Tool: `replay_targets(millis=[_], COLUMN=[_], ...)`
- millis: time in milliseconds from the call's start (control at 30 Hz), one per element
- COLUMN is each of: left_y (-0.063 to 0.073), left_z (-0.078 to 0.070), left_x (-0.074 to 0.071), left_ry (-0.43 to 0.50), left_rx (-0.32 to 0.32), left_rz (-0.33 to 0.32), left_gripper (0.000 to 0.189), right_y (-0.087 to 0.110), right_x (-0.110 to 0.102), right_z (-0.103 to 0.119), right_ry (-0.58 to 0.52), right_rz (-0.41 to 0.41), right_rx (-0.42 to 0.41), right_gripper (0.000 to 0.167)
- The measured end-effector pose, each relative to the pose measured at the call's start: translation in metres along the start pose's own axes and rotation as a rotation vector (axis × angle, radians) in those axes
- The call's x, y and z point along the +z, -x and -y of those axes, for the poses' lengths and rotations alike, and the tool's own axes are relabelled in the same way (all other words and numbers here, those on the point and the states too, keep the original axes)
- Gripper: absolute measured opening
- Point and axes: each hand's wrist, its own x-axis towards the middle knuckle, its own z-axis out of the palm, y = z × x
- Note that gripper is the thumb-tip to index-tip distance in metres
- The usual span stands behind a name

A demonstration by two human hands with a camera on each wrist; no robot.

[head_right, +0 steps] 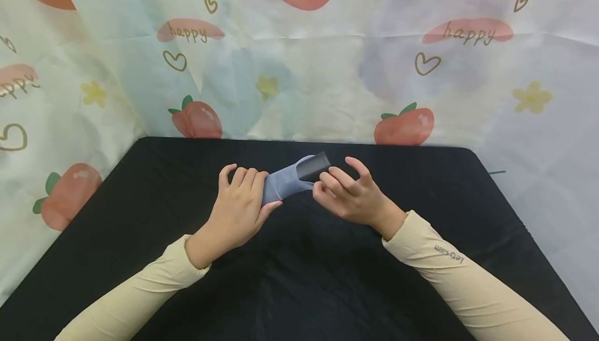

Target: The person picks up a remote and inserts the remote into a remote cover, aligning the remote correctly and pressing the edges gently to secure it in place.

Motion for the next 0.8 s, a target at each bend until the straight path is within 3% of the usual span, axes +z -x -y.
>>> replay_targets(millis=[200,400,600,800], left_y=[0.006,0.008,0.008,0.004], left_z=[0.003,0.003,0.003,0.004], left_x=[0.001,0.001,-0.001,-0.002], left_ry=[0.021,0.047,0.079,0.153], left_rx=[0.019,0.028,0.021,0.071], left_rz=[0.025,0.046,0.039,0.031], left_gripper=[0.047,0.044,0.048,0.052], right_y=[0.007,0.013,0.005,-0.010], right_x=[-0.006,-0.013,-0.012,-0.013], right_z=[-0.006,-0.011,-0.003,0.005], right_ry=[0.009,0.026,-0.033,-0.090], right_rz=[-0.010,-0.021,-0.089,-0.170], right_rx=[-0.144,-0.189,-0.096,-0.013], right_gripper=[0.024,0.026,0.027,0.027])
